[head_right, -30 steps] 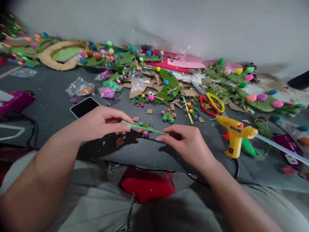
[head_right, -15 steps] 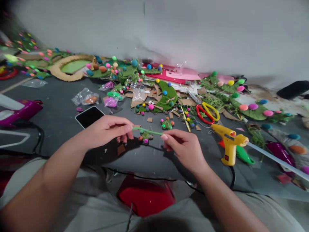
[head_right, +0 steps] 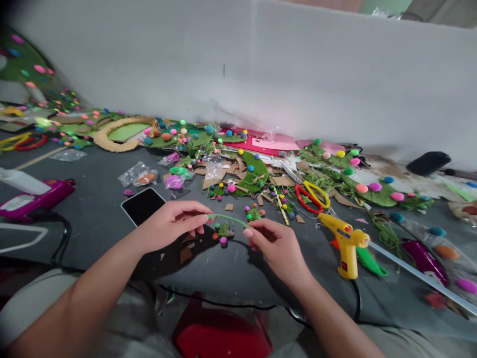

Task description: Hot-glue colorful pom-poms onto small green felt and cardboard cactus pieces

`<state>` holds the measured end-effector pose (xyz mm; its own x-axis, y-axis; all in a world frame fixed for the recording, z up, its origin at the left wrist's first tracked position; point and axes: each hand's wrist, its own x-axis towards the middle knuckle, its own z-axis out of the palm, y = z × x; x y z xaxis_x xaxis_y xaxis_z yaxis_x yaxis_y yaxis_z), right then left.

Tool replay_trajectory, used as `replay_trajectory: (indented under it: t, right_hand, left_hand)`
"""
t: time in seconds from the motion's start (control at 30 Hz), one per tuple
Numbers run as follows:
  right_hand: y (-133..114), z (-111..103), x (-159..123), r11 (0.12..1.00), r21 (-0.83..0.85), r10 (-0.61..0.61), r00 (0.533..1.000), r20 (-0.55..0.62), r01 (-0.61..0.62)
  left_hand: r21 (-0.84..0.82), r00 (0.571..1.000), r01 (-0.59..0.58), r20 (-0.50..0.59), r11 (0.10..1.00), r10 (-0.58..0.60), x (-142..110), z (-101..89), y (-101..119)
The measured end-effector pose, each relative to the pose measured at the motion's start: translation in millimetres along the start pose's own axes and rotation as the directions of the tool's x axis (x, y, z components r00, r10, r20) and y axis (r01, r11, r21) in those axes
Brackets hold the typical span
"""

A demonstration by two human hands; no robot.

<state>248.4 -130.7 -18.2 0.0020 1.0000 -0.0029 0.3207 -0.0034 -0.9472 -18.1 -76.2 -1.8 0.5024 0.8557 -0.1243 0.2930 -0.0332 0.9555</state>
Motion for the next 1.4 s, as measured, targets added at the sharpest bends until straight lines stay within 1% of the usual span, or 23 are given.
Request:
replay_trajectory:
  t: [0.13,0.27,0.33,0.43,0.5,0.63,0.73,0.8,0.87,0.93,1.0,1.1,1.17,1.23,1.33,1.4]
  right_hand:
    - [4,2,3,0.997,-0.021,-0.073,0.996,-0.045,0.072]
    - [7,5,5,0.993,-0.009,-0.116,0.993,-0.021,0.116]
    - [5,5,5,0.994,-0.009,-0.112,0.994,-0.009,0.112]
    - [3,4,4,0.998,0.017,-0.055,0.998,0.025,0.055]
    - [2,2,4,0.999,-0.006,-0.034,0.999,0.027,0.034]
    - [7,2,6,0.985,-0.118,-0.135,0.989,-0.056,0.127]
    - [12,3,7,0.981,-0.077,-0.183,0.982,-0.047,0.179]
    - [14,4,7,0.984,-0.022,-0.175,0.984,-0.008,0.175]
    - [15,4,6,0.992,0.014,-0.128,0.990,0.055,0.127]
    - [14,3,4,0.997,0.000,-0.079,0.991,0.112,0.080]
    - [13,3,3,0.994,-0.074,-0.077,0.991,0.108,0.086]
    - [12,4,3,0.972,-0.167,-0.165,0.986,0.019,0.165]
    - [12,5,3,0.965,-0.173,-0.203,0.979,-0.008,0.199]
    - [12,5,3,0.968,-0.159,-0.197,0.980,0.007,0.196]
    - [13,4,4,0.986,-0.089,-0.133,0.989,0.071,0.139]
    - [14,3,4,0.993,-0.054,-0.095,0.990,0.105,0.101]
  left_hand:
    - [-0.048,0.999,0.026,-0.032,0.998,-0.028,1,1.6,-2]
    - [-0.095,0.999,0.002,-0.054,0.995,-0.008,3,5.9,-5]
    - [-0.132,0.998,-0.027,-0.055,0.991,0.020,5,7.8,-6]
    - [-0.189,0.998,-0.054,-0.050,0.981,0.045,6,9.2,-7]
    - [-0.212,0.998,-0.054,-0.046,0.976,0.045,6,9.3,-7]
    - [-0.260,0.999,-0.036,-0.023,0.965,0.031,5,9.1,-8]
    - [-0.236,0.999,-0.029,-0.036,0.971,0.021,6,9.6,-9]
    - [-0.201,0.997,-0.035,-0.076,0.979,0.020,7,10.3,-9]
    - [-0.184,0.995,-0.038,-0.103,0.982,0.019,8,10.9,-9]
    - [-0.212,0.995,-0.037,-0.096,0.977,0.017,8,11.4,-9]
    - [-0.265,0.998,-0.033,-0.068,0.964,0.016,8,12.0,-10]
    - [-0.334,1.000,-0.026,-0.019,0.942,0.021,8,13.4,-12]
    - [-0.346,1.000,-0.026,0.008,0.938,0.030,8,14.2,-13]
    - [-0.331,0.999,-0.037,0.022,0.943,0.047,8,14.5,-14]
    - [-0.283,0.998,-0.052,0.030,0.958,0.062,7,13.8,-13]
    - [-0.229,0.997,-0.067,0.014,0.971,0.072,6,13.1,-11]
